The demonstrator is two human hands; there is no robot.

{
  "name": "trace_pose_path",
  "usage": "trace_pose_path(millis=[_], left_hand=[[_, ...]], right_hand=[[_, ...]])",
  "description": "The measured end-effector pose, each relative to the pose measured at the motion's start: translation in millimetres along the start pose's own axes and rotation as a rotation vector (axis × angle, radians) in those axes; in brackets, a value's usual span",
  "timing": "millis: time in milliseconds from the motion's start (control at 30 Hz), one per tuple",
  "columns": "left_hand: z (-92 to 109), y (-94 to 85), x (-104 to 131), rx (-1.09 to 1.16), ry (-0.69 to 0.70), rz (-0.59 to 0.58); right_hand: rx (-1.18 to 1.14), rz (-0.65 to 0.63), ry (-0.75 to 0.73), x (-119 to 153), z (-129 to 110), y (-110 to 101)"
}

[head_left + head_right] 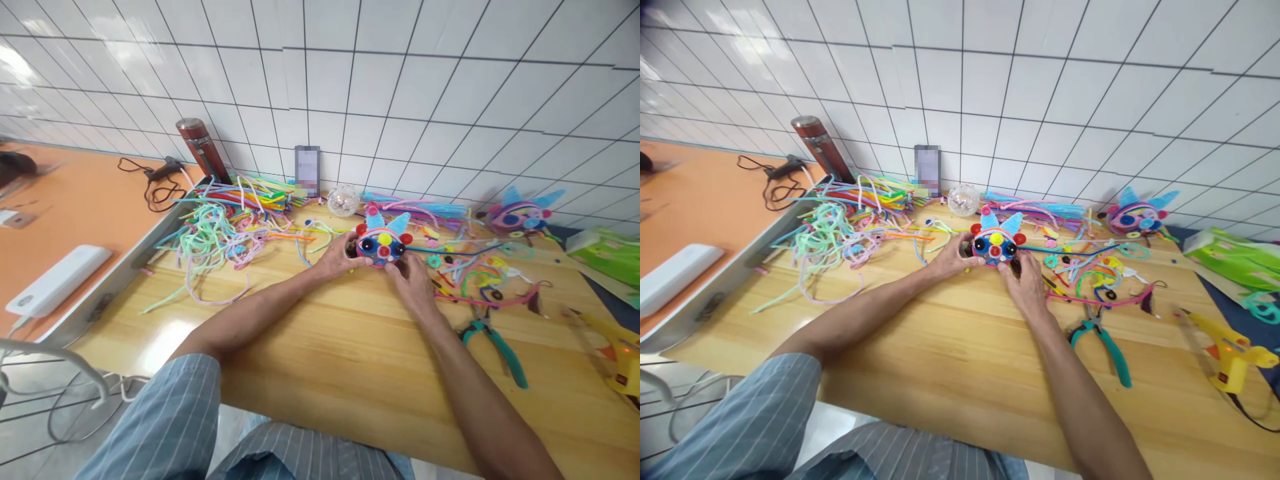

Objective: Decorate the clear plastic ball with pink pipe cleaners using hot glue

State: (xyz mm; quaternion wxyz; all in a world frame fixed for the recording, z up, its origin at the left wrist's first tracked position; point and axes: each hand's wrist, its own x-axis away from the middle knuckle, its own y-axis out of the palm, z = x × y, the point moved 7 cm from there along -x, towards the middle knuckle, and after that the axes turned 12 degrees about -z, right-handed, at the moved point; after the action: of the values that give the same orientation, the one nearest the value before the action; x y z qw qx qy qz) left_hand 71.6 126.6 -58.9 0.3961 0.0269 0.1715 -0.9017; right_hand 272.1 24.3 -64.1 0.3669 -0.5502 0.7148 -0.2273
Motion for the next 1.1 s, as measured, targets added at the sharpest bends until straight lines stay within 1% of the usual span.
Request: trace_pose_path(millis=[400,533,667,733,800,833,867,900,933,1000,1033,1067,1100], left_hand=[[-3,3.0,-2,-0.023,0.018,0.011],[-6,1.1,-2,-0.023,0.028,0.029],[-7,3.0,-4,-0.007,0.046,0.013],[-7,3.0,-4,0.003,0.046,0.013],[-5,-1.2,-2,0.006,0.037,0.033],[-3,-5.8,0,0.006,0.030,0.055],[-1,-12.3,2,0.006,0.023,0.085],[2,-20.8,4,0.005,0.017,0.123],[6,-30.8,7,0.005,0.015,0.169],[20,-52.0,14,0.008,0.030,0.265],[28,-60.5,19,0.016,0.048,0.299],[37,-65.7,24,0.027,0.070,0.313],[46,-66.3,30,0.039,0.087,0.298]], right_hand=[[0.023,-0.015,-0.022,-2,-1,4],[0.008,0.016,-0.012,1,-1,1],[-0.025,0.056,-0.013,4,-4,-2],[-0.049,0.096,-0.012,4,-7,-11],[-0.066,0.154,0.004,3,-11,-31],[-0.091,0.207,0.010,4,-12,-48],[-0.119,0.270,0.014,5,-13,-69],[-0.150,0.344,0.016,8,-13,-95],[-0.287,0.507,-0.024,15,-11,-127],[-0.367,0.699,-0.065,30,-6,-184],[-0.462,0.850,-0.107,42,1,-211],[-0.523,0.951,-0.142,52,8,-234],[-0.538,1.012,-0.154,61,16,-250]])
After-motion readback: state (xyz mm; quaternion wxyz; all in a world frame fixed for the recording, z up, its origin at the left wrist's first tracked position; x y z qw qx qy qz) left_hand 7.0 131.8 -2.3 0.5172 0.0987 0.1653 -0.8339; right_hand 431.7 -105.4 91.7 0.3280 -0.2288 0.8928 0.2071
